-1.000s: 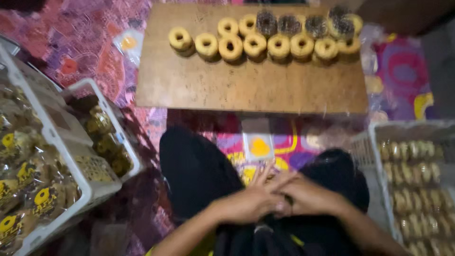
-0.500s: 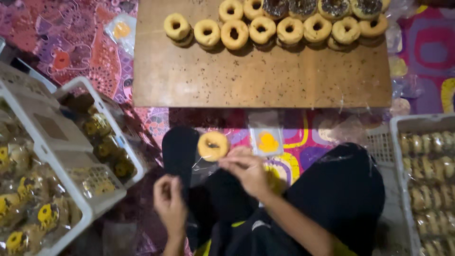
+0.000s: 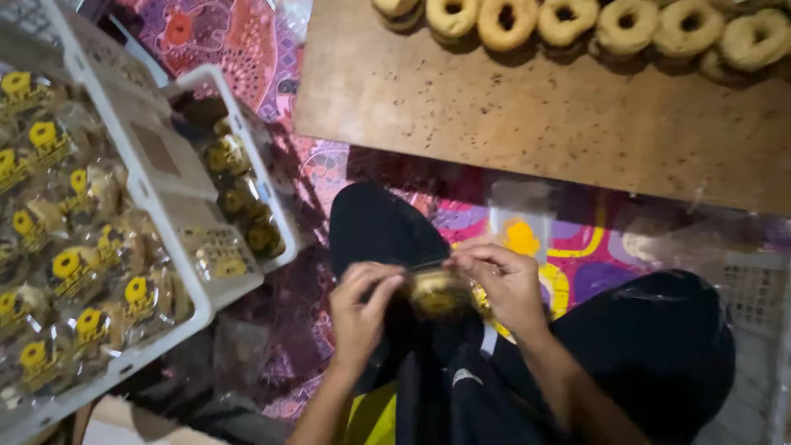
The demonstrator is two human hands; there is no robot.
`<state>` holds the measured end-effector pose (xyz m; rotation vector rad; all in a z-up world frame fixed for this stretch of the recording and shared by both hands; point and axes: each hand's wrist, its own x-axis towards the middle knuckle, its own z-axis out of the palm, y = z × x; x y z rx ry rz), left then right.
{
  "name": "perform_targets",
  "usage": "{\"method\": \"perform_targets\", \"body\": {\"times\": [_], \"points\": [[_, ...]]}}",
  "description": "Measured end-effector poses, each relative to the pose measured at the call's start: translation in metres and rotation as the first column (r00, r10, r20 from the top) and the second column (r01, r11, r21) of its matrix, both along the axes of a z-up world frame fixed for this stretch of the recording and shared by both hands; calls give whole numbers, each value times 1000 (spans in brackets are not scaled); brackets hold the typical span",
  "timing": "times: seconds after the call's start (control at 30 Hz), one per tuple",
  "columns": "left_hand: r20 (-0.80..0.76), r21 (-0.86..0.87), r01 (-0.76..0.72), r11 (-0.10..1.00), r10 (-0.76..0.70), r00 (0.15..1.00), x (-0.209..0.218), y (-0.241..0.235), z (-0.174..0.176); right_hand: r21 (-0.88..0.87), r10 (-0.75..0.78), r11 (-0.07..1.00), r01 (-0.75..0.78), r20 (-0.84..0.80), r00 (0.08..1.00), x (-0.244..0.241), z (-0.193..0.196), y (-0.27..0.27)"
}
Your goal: The person sits on a mat and packages donuts by placing them into clear plastic bags. They pick donuts from a wooden board, insert them into bags, and place the sealed packages into a white plastic crate.
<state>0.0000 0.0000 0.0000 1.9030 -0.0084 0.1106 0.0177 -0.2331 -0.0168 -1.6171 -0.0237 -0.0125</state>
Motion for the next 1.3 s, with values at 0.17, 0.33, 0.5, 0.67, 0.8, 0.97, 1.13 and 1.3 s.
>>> {"method": "perform_targets", "body": {"times": [0.17, 0.33, 0.5, 0.67, 0.8, 0.97, 1.13, 1.3], "points": [[-133, 118, -222, 968, 236, 963, -14, 27, -51, -76, 15, 996, -44, -350, 937, 17, -49, 57], [-593, -140, -196, 971, 77, 801, -17, 30, -96, 446, 95, 885, 135, -456, 885, -7, -133, 55], [-278, -216, 383, 898, -433, 858, 26, -65, -118, 195, -236, 892, 407, -567, 789, 9, -189, -122], [-340, 617, 533, 579, -415, 844, 107, -173, -181, -967, -558, 251, 28, -121, 821, 46, -242, -235], [-526, 726, 619, 298, -339, 780, 133, -197, -230, -972, 7, 235, 17, 20, 1000, 79, -269, -172], [-408, 777, 535, 332, -382, 829, 136, -191, -252, -821, 169, 570, 38, 162, 972, 144, -252, -106], [-318, 743, 416, 525, -270, 909, 111, -191, -222, -671, 180, 516, -532, -523, 833, 130, -143, -132], [-561, -730, -248, 637, -350, 750, 86, -185, -162, -565, 249, 824, -45, 291, 924, 43, 4, -133]]}}
